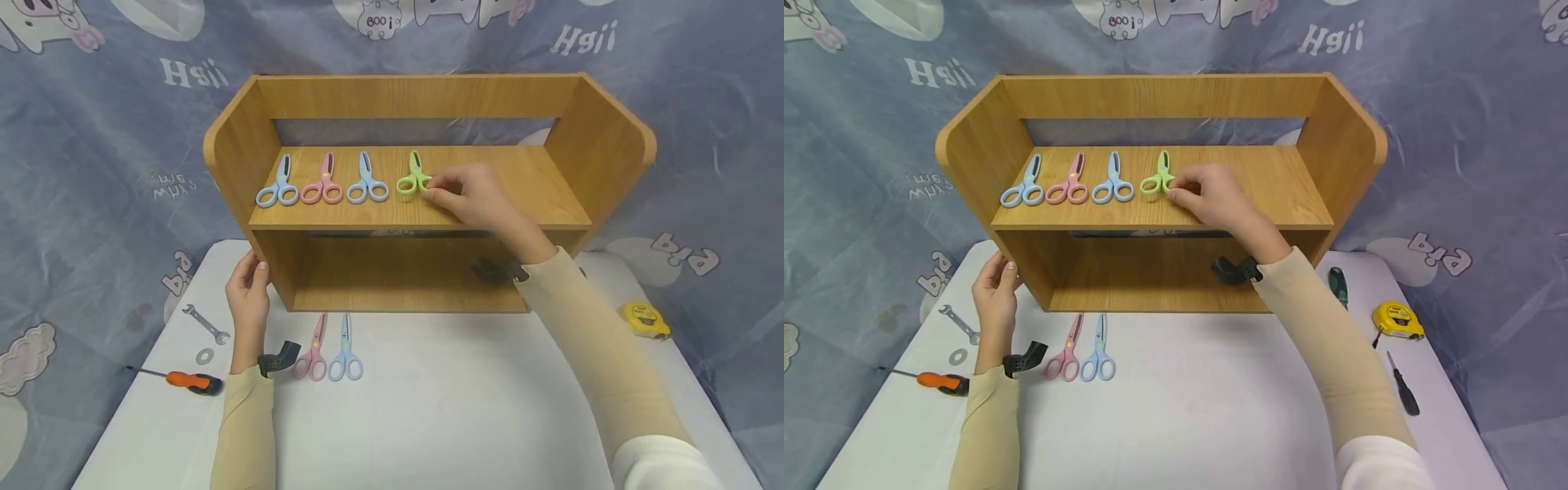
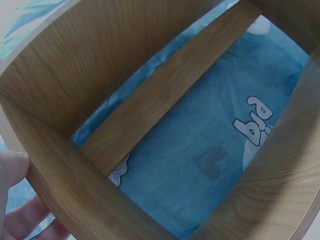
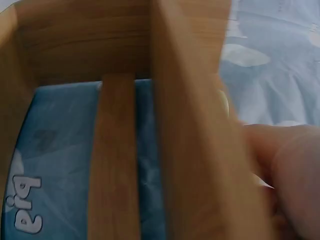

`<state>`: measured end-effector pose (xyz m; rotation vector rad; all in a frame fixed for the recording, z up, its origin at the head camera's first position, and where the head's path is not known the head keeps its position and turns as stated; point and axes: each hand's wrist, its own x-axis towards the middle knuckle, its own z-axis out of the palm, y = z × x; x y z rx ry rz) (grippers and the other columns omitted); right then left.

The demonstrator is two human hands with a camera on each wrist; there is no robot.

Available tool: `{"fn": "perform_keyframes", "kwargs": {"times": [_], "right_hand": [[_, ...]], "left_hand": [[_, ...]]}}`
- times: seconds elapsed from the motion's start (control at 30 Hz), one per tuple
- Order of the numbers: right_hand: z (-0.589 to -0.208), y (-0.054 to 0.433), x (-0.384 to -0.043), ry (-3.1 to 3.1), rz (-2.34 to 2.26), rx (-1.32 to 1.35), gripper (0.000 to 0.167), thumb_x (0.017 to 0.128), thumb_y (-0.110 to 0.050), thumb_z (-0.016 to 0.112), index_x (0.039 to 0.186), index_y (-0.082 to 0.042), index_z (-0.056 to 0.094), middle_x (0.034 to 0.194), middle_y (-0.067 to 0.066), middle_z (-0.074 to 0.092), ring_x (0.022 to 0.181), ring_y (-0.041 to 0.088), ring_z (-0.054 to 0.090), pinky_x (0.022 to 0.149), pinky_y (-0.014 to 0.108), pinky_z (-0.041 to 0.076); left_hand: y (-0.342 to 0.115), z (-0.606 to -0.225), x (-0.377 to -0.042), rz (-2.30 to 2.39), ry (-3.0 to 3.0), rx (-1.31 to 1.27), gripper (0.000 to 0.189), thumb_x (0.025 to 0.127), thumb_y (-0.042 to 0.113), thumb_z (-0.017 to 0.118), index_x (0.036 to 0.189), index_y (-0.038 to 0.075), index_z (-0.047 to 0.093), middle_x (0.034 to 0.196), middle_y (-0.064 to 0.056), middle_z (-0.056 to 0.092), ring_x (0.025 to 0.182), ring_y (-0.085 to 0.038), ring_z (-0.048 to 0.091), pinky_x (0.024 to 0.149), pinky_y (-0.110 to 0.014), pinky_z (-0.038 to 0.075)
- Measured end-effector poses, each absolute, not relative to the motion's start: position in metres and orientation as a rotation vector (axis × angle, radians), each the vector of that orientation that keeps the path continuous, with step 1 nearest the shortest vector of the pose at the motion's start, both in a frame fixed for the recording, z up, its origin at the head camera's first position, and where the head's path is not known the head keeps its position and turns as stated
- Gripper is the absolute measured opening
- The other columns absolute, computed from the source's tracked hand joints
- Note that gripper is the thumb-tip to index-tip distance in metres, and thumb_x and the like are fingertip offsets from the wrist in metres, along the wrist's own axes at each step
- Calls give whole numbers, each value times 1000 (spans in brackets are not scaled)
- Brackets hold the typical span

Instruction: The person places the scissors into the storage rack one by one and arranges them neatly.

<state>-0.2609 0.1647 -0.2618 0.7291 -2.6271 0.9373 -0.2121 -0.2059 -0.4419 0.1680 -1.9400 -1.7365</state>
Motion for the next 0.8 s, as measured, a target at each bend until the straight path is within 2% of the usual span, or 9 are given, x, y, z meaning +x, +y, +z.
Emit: {"fn": "perform_keyframes", "kwargs": {"times": [0.17,0.27,0.4,0.5,0.8], "right_hand": [[-265,159,-262,-2695,842,747,15,91,-15,75,97,-2,80,128,17,71,121,34,67,99,47,55],[-266,158,-262,-2720,847,733,18,91,-17,75,101,-2,80,131,16,70,123,33,66,98,47,56],[-267,158,-264,-2741,819,734,23,94,-19,72,110,-4,79,135,13,69,124,32,66,102,48,55],[-266,157,-265,-2757,815,732,25,96,-21,70,114,-6,78,138,11,67,120,31,67,100,48,55],[-265,155,-267,-2775,798,724,27,97,-21,67,117,-6,77,138,12,67,123,31,66,103,49,54]], "left_hand": [[-205,-442,-213,-1715,-1962,196,39,106,17,52,145,14,58,141,-10,63,130,-22,62,100,-22,57],[-205,-442,-213,-1715,-1963,205,39,106,17,53,145,16,58,141,-9,63,131,-23,61,102,-26,57],[-205,-443,-214,-1714,-1966,213,38,106,18,53,144,17,59,141,-8,64,130,-20,62,102,-25,57],[-205,-443,-214,-1715,-1963,213,38,106,18,52,144,17,59,140,-9,64,129,-19,62,101,-23,57],[-204,-443,-212,-1697,-1965,192,38,106,18,52,144,17,58,140,-7,64,130,-20,62,100,-21,56]]}}
